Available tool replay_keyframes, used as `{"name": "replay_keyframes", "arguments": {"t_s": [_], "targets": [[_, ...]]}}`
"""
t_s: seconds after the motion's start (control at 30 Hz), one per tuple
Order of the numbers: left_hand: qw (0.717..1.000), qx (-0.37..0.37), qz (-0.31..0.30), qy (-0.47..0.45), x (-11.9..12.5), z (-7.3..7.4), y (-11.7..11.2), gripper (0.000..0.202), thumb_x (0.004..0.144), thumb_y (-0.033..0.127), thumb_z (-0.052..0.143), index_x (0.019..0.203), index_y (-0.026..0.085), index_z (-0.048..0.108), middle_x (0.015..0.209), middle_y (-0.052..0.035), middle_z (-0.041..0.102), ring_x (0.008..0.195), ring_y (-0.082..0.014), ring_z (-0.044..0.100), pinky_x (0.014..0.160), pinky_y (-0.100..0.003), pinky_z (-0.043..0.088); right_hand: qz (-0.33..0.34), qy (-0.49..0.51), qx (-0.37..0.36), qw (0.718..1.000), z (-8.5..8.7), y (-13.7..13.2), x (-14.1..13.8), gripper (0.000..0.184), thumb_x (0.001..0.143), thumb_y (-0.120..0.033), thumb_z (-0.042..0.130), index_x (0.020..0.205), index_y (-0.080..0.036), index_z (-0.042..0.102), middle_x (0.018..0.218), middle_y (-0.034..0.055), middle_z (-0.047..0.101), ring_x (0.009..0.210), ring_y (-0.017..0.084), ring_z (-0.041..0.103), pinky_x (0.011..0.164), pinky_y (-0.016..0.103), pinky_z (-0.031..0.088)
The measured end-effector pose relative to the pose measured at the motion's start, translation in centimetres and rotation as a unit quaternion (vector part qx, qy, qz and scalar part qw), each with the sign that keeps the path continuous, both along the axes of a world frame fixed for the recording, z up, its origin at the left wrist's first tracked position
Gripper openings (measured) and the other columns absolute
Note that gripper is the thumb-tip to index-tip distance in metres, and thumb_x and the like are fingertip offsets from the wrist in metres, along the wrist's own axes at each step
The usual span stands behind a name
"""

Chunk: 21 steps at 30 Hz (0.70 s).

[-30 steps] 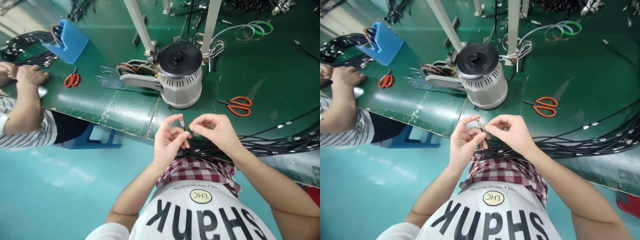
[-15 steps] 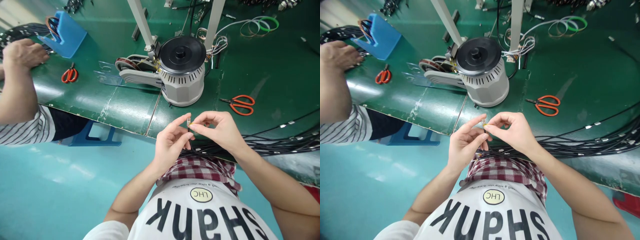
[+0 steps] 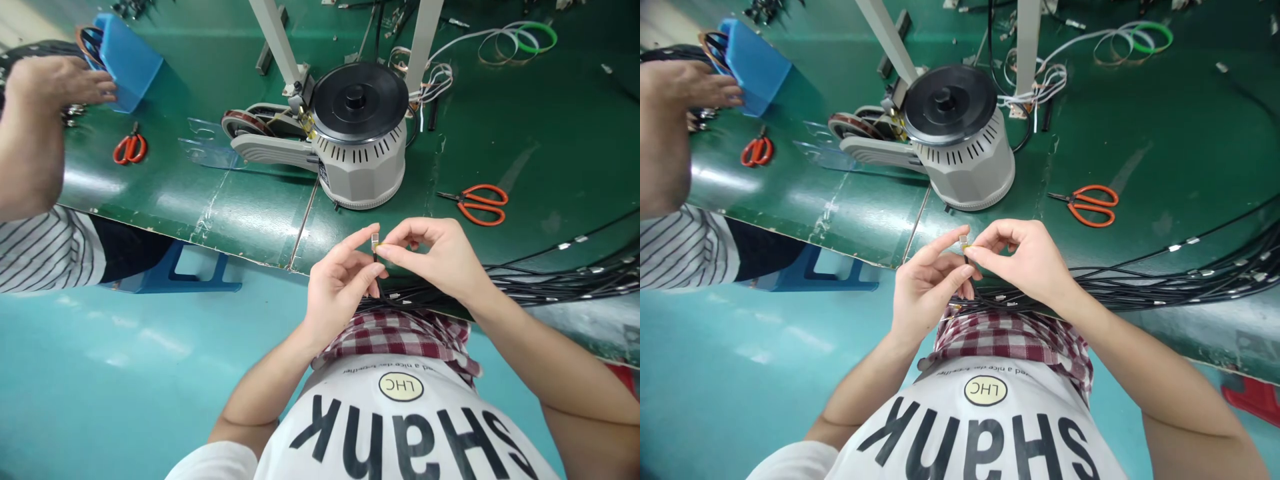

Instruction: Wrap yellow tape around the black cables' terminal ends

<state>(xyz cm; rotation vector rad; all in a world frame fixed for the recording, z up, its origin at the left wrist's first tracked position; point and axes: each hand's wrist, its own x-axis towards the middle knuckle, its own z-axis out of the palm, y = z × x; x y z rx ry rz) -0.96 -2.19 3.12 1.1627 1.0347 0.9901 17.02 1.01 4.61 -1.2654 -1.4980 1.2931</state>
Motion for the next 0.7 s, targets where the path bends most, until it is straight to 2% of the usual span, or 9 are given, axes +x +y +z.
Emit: {"name": "replay_keyframes", "arguments": {"t_s": [0.3, 0.47, 0.7], "targets": [[1.000, 0.008, 0.002, 0.000, 0.15, -0.08, -0.06, 0.048, 0.093, 0.024, 0.070, 0.139, 0.023, 0.058, 0.080, -0.0013, 0.071, 0.054, -0.0098, 0.061, 0.054, -0.022, 0.055, 0.001, -0.002, -0.006, 1.000, 0.12, -0.03, -0.12, 0.011, 0.082, -0.023, 0.077, 0.073, -0.017, 0.072, 0.069, -0.0001, 0.069, 0.065, 0.011, 0.058, 0.061, 0.024, 0.046], [1.000, 0.003, -0.002, -0.010, 0.10, -0.03, -0.02, 0.049, 0.092, 0.028, 0.071, 0.139, 0.022, 0.057, 0.080, -0.0017, 0.071, 0.053, -0.0101, 0.061, 0.053, -0.023, 0.055, 0.010, 0.018, -0.034, 0.999, 0.15, -0.06, -0.15, 0.014, 0.083, -0.025, 0.076, 0.074, -0.016, 0.071, 0.068, -0.0003, 0.069, 0.062, 0.011, 0.058, 0.060, 0.024, 0.045], [0.998, -0.028, 0.015, -0.054, 0.46, 0.14, 0.55, 0.027, 0.097, 0.039, 0.064, 0.118, 0.022, 0.064, 0.065, 0.0007, 0.068, 0.046, -0.0124, 0.059, 0.045, -0.024, 0.048, 0.035, 0.035, -0.045, 0.998, 0.37, -0.37, -0.39, 0.022, 0.086, -0.035, 0.075, 0.075, -0.017, 0.069, 0.063, -0.0002, 0.067, 0.060, 0.012, 0.059, 0.060, 0.026, 0.046]]}}
